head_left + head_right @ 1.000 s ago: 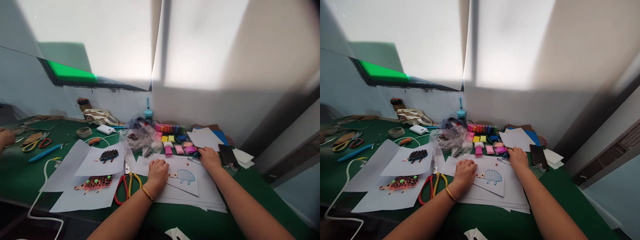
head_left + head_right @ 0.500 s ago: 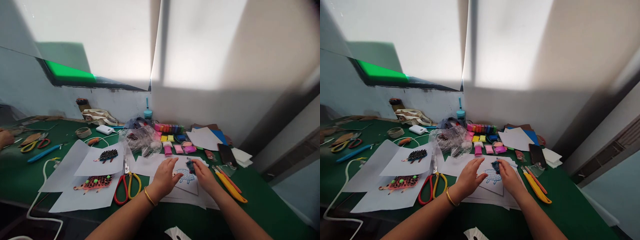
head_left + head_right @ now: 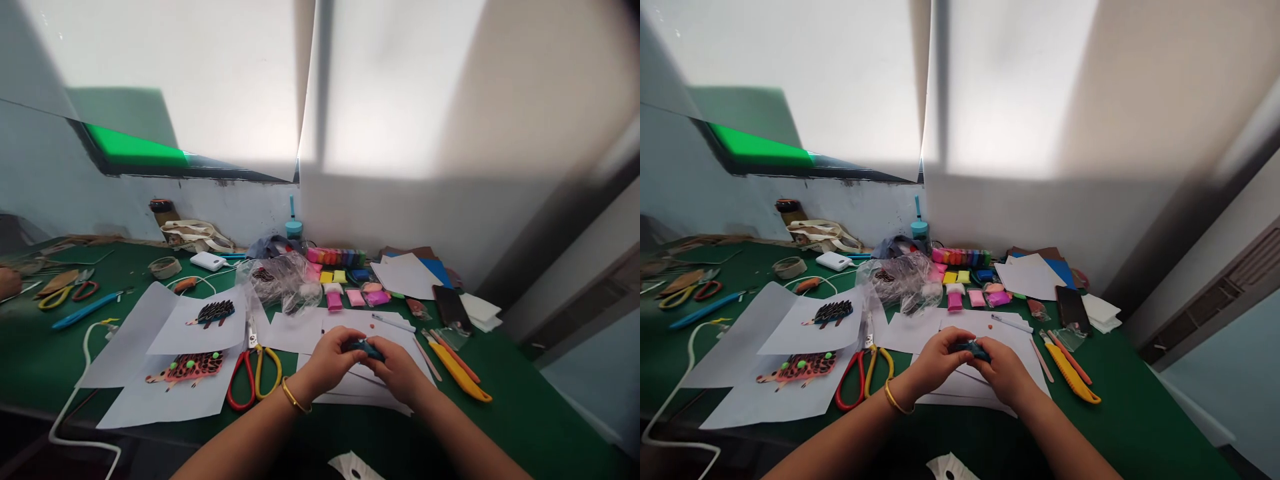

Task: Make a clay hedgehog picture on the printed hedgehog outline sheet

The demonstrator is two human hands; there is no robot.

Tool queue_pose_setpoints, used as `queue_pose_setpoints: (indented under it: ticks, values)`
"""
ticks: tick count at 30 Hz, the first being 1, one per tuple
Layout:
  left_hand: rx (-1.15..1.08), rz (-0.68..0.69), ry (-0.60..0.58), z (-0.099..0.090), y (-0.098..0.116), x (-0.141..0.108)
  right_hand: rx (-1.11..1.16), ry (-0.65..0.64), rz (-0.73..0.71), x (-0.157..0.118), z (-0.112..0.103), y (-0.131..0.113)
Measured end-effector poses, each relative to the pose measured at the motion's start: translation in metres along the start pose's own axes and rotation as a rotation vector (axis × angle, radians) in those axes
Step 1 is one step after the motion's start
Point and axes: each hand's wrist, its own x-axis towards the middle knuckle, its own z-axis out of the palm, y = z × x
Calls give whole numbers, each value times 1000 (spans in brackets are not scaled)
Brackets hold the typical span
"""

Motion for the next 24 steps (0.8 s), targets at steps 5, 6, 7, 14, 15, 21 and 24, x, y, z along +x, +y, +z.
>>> queue_pose_setpoints:
  ticks: [5, 6, 7, 14, 15, 21, 24]
  values:
    - [-88, 2, 40, -5, -1, -1, 67, -24, -6, -5, -2, -3]
    - [-109, 4, 45, -6, -2, -1, 80, -31, 1, -6, -3, -3]
    - [-123, 2, 40, -7, -2, -1, 87, -39, 7, -7, -3, -3]
    - [-81, -44, -47, -10, 4, -7, -77, -8, -63, -11, -2, -2]
    - [-74, -45, -62, -10, 5, -8, -90, -3, -76, -11, -1, -2]
    - [-81, -52, -23, -7, 0, -8, 28, -108, -68, -11, -5, -5]
    - [-95, -37, -9, -10, -4, -7, 201, -237, -120, -11, -7, -4]
